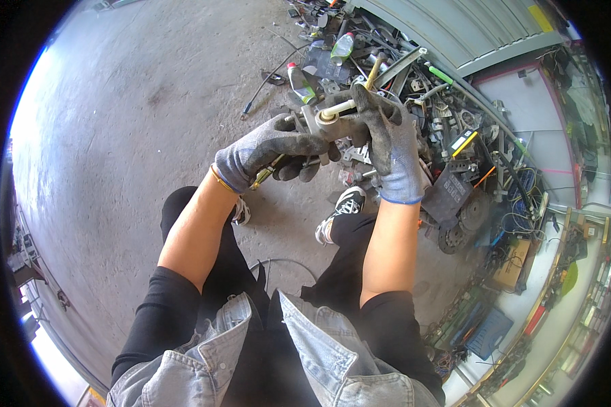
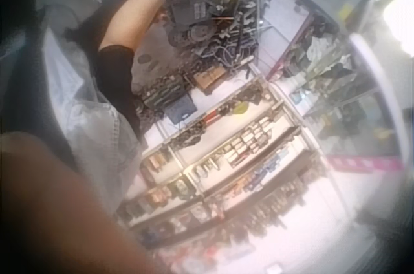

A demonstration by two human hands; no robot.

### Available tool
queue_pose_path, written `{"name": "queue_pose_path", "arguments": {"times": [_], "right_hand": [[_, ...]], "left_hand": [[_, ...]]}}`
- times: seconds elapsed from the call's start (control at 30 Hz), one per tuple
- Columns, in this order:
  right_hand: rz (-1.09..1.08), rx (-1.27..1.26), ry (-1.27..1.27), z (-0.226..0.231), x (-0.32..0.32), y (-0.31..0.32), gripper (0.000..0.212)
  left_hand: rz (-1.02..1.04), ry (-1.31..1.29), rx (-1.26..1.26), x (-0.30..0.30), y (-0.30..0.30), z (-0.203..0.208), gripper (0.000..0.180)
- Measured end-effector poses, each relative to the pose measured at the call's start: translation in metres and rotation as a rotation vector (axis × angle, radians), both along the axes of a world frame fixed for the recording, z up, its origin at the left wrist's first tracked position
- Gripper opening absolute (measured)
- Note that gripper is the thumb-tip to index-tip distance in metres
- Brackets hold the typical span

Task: The person holds a small mechanical component and repeatedly rotates a brass-colored rod or pin within it using both gloved hands. The person turns the component over and adjusts the rod's position multiple times while working in a cluttered workshop.

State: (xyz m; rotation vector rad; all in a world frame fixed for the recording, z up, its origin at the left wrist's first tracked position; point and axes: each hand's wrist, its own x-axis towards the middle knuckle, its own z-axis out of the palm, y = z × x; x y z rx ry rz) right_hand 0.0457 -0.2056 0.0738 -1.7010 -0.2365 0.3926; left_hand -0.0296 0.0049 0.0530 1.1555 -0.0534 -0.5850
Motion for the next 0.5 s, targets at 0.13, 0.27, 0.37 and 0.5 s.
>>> {"name": "queue_pose_path", "arguments": {"times": [0.13,0.27,0.37,0.5], "right_hand": [[0.196,0.245,0.134,-0.007,0.003,-0.009,0.059],[0.291,0.349,0.162,-0.012,0.005,-0.009,0.065],[0.358,0.407,0.172,-0.016,0.007,-0.004,0.071],[0.454,0.424,0.114,-0.016,0.005,0.0,0.083]], "left_hand": [[-0.051,-0.021,0.048,-0.001,0.001,0.001,0.027],[-0.038,0.016,0.024,0.0,0.001,-0.001,0.029],[-0.016,0.013,0.019,0.001,0.002,-0.002,0.034],[-0.072,0.007,0.085,0.001,0.011,0.0,0.035]]}}
